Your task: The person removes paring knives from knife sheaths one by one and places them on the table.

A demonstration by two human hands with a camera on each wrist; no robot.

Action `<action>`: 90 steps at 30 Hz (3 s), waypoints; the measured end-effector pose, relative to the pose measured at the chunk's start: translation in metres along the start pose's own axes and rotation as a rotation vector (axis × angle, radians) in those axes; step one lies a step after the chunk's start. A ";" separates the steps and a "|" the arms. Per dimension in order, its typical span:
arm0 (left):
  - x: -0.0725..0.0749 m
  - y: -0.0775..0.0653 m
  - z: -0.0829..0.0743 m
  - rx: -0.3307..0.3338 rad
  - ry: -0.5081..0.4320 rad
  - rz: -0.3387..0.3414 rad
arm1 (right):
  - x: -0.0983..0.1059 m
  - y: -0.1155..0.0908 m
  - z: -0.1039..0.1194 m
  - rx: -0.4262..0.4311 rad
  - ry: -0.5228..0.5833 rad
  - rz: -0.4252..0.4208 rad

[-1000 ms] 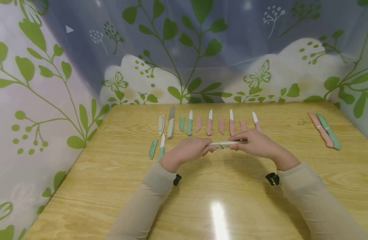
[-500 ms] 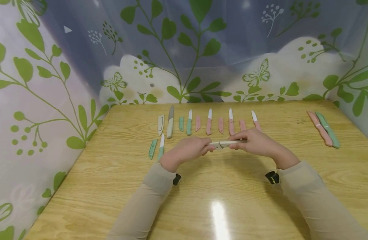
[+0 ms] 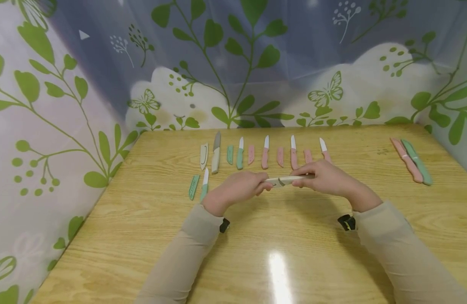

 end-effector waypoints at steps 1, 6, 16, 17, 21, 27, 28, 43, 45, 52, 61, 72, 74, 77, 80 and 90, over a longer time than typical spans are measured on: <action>0.000 0.000 0.000 -0.001 -0.001 0.000 | 0.000 0.000 0.000 0.000 0.000 0.000; 0.000 0.000 0.001 0.003 -0.002 0.002 | 0.000 0.000 0.000 -0.003 -0.001 -0.004; -0.001 -0.001 0.005 0.029 -0.022 0.006 | -0.001 0.001 -0.001 -0.005 0.004 -0.003; -0.001 -0.001 0.005 0.030 -0.024 0.006 | -0.001 0.001 -0.001 -0.005 0.006 -0.002; -0.001 -0.001 0.006 0.027 -0.023 0.005 | -0.001 0.000 -0.002 -0.008 0.010 0.002; -0.002 -0.001 0.005 0.025 -0.020 0.008 | 0.000 0.000 -0.002 -0.013 0.020 0.003; -0.002 -0.001 0.005 0.025 -0.021 0.009 | 0.000 0.000 -0.002 -0.014 0.021 0.004; -0.002 0.000 0.007 0.039 -0.016 0.014 | 0.000 0.000 -0.005 -0.021 0.021 0.015; -0.002 -0.001 0.007 0.043 -0.022 0.017 | 0.000 0.000 -0.005 -0.021 0.020 0.012; -0.003 -0.001 0.008 0.038 -0.023 0.020 | 0.001 -0.001 -0.004 -0.008 0.025 0.012; -0.002 -0.003 0.008 0.060 -0.035 0.037 | 0.000 0.000 -0.008 -0.035 0.025 0.024; -0.001 -0.003 0.007 0.047 -0.029 0.025 | 0.001 -0.001 -0.011 -0.034 0.028 0.017; -0.001 -0.003 0.008 0.045 -0.029 0.023 | 0.001 -0.001 -0.012 -0.031 0.024 0.013; -0.001 -0.003 0.008 0.042 -0.039 0.023 | 0.002 -0.001 -0.012 -0.033 0.018 0.010; -0.001 -0.003 0.009 0.042 -0.046 0.022 | 0.002 -0.001 -0.012 -0.035 0.014 0.009; -0.002 -0.003 0.011 0.048 -0.048 0.032 | 0.003 -0.001 -0.014 -0.042 0.028 0.009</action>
Point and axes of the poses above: each hand's wrist, its own y-axis towards the middle knuckle, its own x-axis out of the back of the hand, z = x × y, the point moved 9 cm from there along y, towards the middle knuckle, and after that the axes turned 8 degrees about -y, right-handed, at the moved point
